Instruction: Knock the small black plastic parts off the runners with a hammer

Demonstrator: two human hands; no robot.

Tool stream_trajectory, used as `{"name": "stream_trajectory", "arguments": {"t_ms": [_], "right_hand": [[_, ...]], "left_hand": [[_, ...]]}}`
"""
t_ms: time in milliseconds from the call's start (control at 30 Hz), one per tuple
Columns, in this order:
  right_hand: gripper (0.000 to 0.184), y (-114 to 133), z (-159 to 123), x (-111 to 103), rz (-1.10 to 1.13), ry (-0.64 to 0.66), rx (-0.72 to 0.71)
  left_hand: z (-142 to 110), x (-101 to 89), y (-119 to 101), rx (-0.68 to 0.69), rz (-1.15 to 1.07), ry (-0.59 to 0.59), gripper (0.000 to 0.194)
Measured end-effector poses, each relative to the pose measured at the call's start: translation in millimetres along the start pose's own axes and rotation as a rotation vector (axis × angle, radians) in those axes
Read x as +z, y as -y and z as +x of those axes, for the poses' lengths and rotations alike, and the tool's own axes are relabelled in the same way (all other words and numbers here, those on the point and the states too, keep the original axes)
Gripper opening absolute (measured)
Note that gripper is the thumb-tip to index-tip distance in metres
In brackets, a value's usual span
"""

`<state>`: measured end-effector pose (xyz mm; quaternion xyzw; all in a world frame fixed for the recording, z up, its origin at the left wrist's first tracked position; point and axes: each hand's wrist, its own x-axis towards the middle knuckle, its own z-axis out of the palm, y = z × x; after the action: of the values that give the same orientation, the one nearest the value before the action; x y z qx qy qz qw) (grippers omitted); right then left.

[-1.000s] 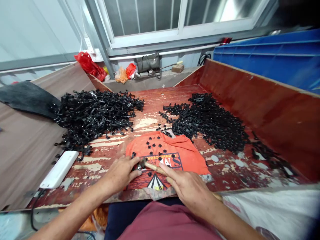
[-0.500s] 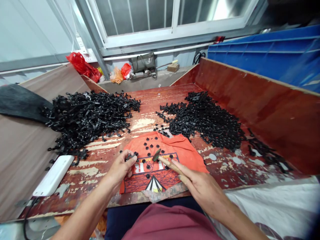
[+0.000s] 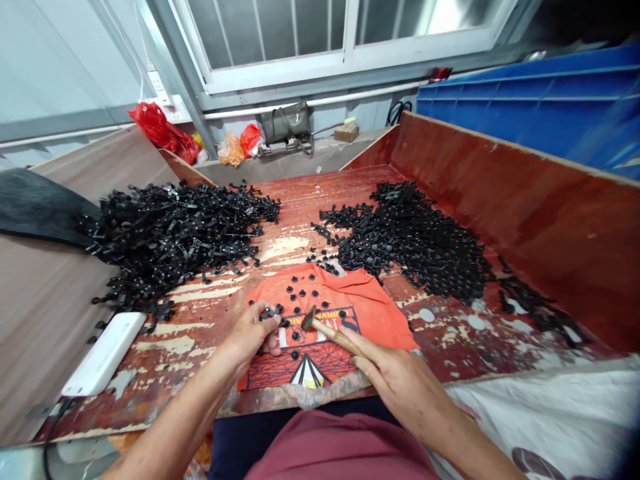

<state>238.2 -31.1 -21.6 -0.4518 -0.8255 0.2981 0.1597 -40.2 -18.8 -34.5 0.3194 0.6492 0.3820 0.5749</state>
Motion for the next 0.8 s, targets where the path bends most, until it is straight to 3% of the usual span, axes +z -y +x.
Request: {"name": "stream_trajectory", "arguments": {"t_ms": [267, 600, 800], "right_hand": [[0.056, 12, 9, -4, -0.053, -0.079, -0.061], [0.053, 26, 27, -4, -0.133, -0.009, -0.058], [0.053, 27, 27, -15, -0.125, -0.05, -0.055]], "left_hand": [[6, -1.0, 9, 0.118, 0.068, -0.013, 0.042], [4, -4.9, 8, 0.128, 0.074, 0.019, 0.037], [3, -8.5, 10, 0.094, 0.036, 0.011, 0.043]]}}
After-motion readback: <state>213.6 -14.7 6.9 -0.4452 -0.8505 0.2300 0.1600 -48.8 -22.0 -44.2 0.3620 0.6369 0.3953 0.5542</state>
